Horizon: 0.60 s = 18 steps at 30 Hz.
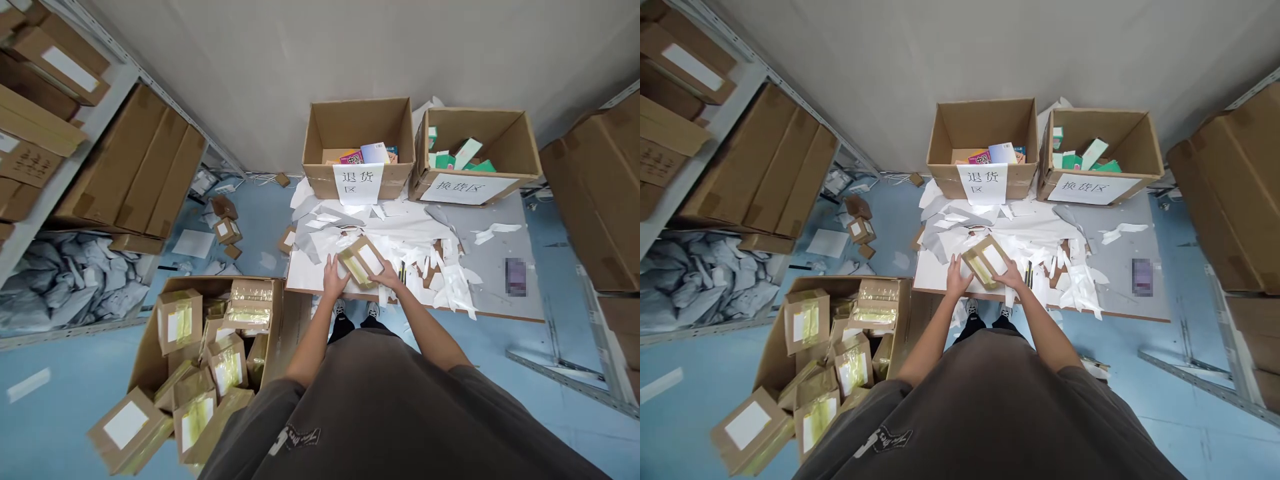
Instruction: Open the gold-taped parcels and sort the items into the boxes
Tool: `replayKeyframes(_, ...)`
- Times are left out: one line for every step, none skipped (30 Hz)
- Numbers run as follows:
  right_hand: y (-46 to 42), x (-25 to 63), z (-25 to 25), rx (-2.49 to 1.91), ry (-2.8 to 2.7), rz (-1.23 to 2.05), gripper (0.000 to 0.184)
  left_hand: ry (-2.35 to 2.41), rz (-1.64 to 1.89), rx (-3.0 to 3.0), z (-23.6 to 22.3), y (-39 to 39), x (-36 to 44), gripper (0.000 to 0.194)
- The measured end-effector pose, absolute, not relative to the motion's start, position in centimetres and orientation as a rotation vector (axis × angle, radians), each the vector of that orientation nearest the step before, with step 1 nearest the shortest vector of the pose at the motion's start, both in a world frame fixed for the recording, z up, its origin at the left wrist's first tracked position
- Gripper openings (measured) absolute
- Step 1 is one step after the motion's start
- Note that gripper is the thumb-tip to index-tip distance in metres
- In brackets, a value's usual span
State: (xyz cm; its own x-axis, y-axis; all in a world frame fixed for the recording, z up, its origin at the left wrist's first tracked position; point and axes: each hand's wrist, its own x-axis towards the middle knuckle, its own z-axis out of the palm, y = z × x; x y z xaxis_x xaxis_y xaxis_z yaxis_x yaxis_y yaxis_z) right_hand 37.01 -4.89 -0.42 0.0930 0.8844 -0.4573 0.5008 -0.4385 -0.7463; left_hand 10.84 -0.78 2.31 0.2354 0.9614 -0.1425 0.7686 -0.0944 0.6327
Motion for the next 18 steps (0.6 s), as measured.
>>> replayKeyframes(-5.0, 36.7, -0.4, -1.929, -1.185, 1.383, 0.104, 1.562, 0.442, 1.926, 2.6, -0.7, 10.6, 0.099)
replayKeyframes(-5.1, 36.2, -0.3, -1.875, -1.018, 1.494, 0.096, 1.499, 0.432, 1.957, 2.7, -0.6, 10.5, 0.100)
replayKeyframes(-5.2, 35.6, -0.2, -1.828, -0.872, 1.610, 0.088, 1.407, 0.392, 1.996, 2.8, -0.5, 10.4, 0.101)
replayKeyframes(-5.4, 35.0, -0.2, -1.811, -0.759, 1.706, 0.081, 1.309, 0.332, 2.032, 2.8, -0.4, 10.4, 0.100)
replayKeyframes(-5.6, 34.3, -0.2, -1.830, -0.680, 1.768, 0.078, 1.225, 0.263, 2.055, 2.6, -0.2, 10.4, 0.098)
replayKeyframes(-5.7, 33.7, -0.1, -1.880, -0.635, 1.781, 0.076, 1.161, 0.197, 2.063, 2.3, -0.1, 10.4, 0.096)
replayKeyframes(-5.9, 33.1, -0.1, -1.954, -0.622, 1.736, 0.076, 1.121, 0.144, 2.058, 2.0, 0.0, 10.4, 0.093)
replayKeyframes(-6.0, 32.6, -0.1, -2.041, -0.636, 1.640, 0.076, 1.098, 0.112, 2.046, 1.6, 0.1, 10.4, 0.090)
replayKeyframes(-6.2, 32.1, -0.1, -2.122, -0.674, 1.511, 0.077, 1.087, 0.100, 2.031, 1.1, 0.1, 10.4, 0.086)
replayKeyframes(-6.4, 31.7, -0.1, -2.180, -0.731, 1.376, 0.078, 1.085, 0.105, 2.012, 0.7, 0.1, 10.4, 0.081)
replayKeyframes(-6.6, 31.4, -0.1, -2.210, -0.803, 1.254, 0.078, 1.089, 0.121, 1.988, 0.3, 0.1, 10.3, 0.077)
replayKeyframes(-6.9, 31.1, -0.1, -2.214, -0.894, 1.156, 0.078, 1.097, 0.140, 1.957, 0.0, 0.0, 10.3, 0.074)
replayKeyframes(-7.2, 30.7, 0.0, -2.188, -1.005, 1.087, 0.077, 1.101, 0.156, 1.921, -0.3, 0.0, 10.2, 0.072)
replayKeyframes(-7.5, 30.3, 0.0, -2.138, -1.126, 1.044, 0.076, 1.098, 0.168, 1.884, -0.5, -0.1, 10.1, 0.070)
replayKeyframes(-7.8, 30.0, 0.1, -2.082, -1.241, 1.015, 0.076, 1.088, 0.178, 1.852, -0.6, -0.1, 10.1, 0.069)
replayKeyframes(-8.1, 29.6, 0.3, -2.038, -1.334, 0.991, 0.075, 1.077, 0.188, 1.826, -0.5, 0.0, 10.0, 0.069)
replayKeyframes(-8.2, 29.3, 0.5, -2.015, -1.402, 0.964, 0.074, 1.067, 0.199, 1.812, -0.3, 0.1, 10.0, 0.069)
replayKeyframes(-8.2, 29.2, 0.9, -2.013, -1.444, 0.928, 0.071, 1.067, 0.216, 1.808, 0.0, 0.3, 9.9, 0.067)
